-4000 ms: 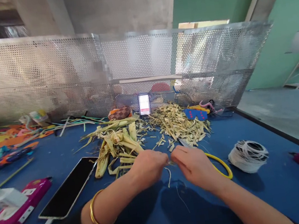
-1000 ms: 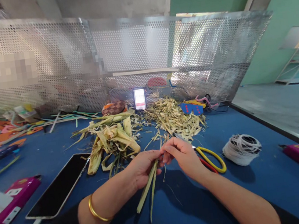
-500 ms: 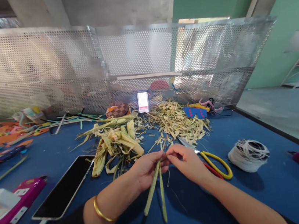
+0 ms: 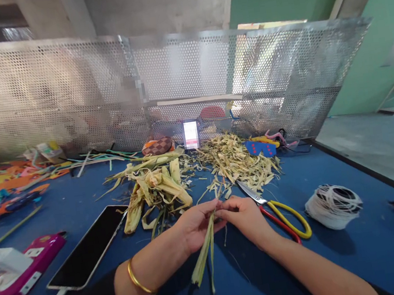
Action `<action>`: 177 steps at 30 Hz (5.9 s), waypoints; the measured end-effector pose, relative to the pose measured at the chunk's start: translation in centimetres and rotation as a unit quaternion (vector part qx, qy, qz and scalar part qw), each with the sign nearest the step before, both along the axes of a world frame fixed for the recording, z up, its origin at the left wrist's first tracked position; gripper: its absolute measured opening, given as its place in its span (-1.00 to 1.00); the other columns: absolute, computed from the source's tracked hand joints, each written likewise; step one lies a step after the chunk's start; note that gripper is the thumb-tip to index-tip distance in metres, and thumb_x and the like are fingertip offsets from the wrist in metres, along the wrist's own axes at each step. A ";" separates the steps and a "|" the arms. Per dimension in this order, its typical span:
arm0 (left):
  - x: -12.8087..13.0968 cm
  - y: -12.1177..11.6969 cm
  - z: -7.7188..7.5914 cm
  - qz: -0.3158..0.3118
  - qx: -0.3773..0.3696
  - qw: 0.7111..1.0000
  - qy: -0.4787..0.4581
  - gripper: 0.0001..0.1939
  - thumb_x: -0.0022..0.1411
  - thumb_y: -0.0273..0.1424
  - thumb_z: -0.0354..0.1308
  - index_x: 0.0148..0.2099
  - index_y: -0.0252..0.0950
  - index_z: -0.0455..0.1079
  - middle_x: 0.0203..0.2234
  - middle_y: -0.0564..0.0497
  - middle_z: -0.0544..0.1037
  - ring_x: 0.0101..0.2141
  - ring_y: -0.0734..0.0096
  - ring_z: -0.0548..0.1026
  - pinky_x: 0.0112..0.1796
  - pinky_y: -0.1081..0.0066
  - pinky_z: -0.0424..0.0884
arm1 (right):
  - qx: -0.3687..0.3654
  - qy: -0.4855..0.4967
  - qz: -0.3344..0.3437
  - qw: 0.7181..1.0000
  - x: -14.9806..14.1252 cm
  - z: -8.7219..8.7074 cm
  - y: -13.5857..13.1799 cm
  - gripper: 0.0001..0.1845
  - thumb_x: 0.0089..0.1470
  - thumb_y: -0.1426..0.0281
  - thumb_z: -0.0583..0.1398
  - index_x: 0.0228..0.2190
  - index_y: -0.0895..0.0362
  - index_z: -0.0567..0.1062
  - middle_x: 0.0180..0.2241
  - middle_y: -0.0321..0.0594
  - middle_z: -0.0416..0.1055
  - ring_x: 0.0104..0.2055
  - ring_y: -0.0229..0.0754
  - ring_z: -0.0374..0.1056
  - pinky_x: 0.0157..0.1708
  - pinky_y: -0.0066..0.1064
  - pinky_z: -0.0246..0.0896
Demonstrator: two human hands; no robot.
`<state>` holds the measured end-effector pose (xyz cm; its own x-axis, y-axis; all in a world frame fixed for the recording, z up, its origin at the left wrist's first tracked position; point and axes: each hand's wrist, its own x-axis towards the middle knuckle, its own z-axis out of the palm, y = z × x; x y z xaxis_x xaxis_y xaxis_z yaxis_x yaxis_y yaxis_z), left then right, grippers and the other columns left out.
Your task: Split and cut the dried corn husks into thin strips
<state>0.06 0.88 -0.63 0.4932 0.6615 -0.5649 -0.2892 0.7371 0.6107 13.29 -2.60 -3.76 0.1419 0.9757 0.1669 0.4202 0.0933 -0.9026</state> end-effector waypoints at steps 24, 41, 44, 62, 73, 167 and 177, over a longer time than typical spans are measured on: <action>0.7 -0.2 -2.2 -0.002 0.389 0.905 0.171 -0.96 0.01 -0.47 0.14 -0.40 -0.33 0.36 -0.67 0.14 0.40 -0.68 0.57 0.35 -0.59 0.55 0.30 | -0.168 0.385 0.113 0.900 0.9 2.5 -0.9 -0.81 -0.25 0.34 0.27 -0.63 0.16 0.35 -0.73 -0.47 0.13 -0.64 -0.40 0.05 -0.52 -0.48 0.10; 0.5 -0.1 -2.0 0.013 0.307 0.930 0.200 -0.86 0.03 -0.35 0.20 -0.45 -0.34 0.40 -0.63 0.08 0.45 -0.56 0.50 0.42 -0.52 0.54 0.31 | 0.154 -0.206 0.123 0.958 1.9 1.5 -0.4 -0.81 0.12 0.50 0.03 -0.50 0.10 0.35 -0.20 -0.16 0.39 -0.22 -0.18 0.32 -0.24 -0.34 0.18; 0.2 0.2 -2.3 0.012 0.378 0.888 0.261 -0.88 0.02 -0.38 0.17 -0.48 -0.33 0.44 -0.62 0.08 0.45 -0.53 0.50 0.38 -0.49 0.54 0.27 | 0.105 -0.197 0.143 0.964 2.1 1.1 0.1 -0.82 0.13 0.50 0.02 -0.47 0.11 0.34 -0.33 -0.21 0.40 -0.29 -0.19 0.30 -0.27 -0.35 0.17; -0.2 1.7 -1.9 -0.090 0.262 0.953 0.119 -0.83 0.00 -0.37 0.23 -0.43 -0.36 0.34 -0.52 0.03 0.49 -0.67 0.68 0.31 -0.65 0.63 0.24 | 0.026 -0.150 0.173 0.973 3.4 1.2 0.7 -0.80 0.10 0.48 0.04 -0.54 0.13 0.31 -0.47 -0.31 0.31 -0.39 -0.26 0.22 -0.34 -0.42 0.10; 0.4 1.0 -1.9 -0.163 0.313 0.909 0.222 -0.85 -0.01 -0.42 0.21 -0.56 -0.38 0.39 -0.70 0.08 0.44 -0.68 0.61 0.35 -0.57 0.55 0.34 | 0.096 -0.155 0.133 0.974 3.3 1.1 0.7 -0.85 0.03 0.45 0.16 -0.56 0.13 0.38 -0.41 -0.26 0.33 -0.36 -0.25 0.27 -0.35 -0.41 0.15; -0.5 1.4 -1.6 -0.096 0.599 0.710 0.357 -0.86 0.02 -0.44 0.11 -0.39 -0.28 0.50 -0.55 0.04 0.53 -0.50 0.46 0.42 -0.44 0.50 0.23 | 0.012 -0.033 0.163 0.986 3.1 0.6 0.7 -0.81 0.02 0.54 0.07 -0.30 0.09 0.39 -0.38 -0.29 0.48 -0.36 -0.24 0.44 -0.27 -0.36 0.30; -0.9 1.3 -1.7 -0.128 0.761 0.458 0.441 -0.79 0.20 -0.42 0.03 -0.30 -0.20 0.52 -0.43 -0.02 0.57 -0.34 0.36 0.47 -0.32 0.45 0.26 | 0.038 -0.064 0.110 0.991 2.7 0.1 0.7 -0.88 0.04 0.49 0.09 -0.36 0.10 0.41 -0.47 -0.31 0.48 -0.40 -0.24 0.43 -0.35 -0.42 0.26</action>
<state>-0.89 2.13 -2.30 0.6891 0.6035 0.4011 0.5411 -0.7968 0.2691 16.01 -1.92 -3.64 -0.0993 0.9647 0.2438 0.4932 0.2605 -0.8300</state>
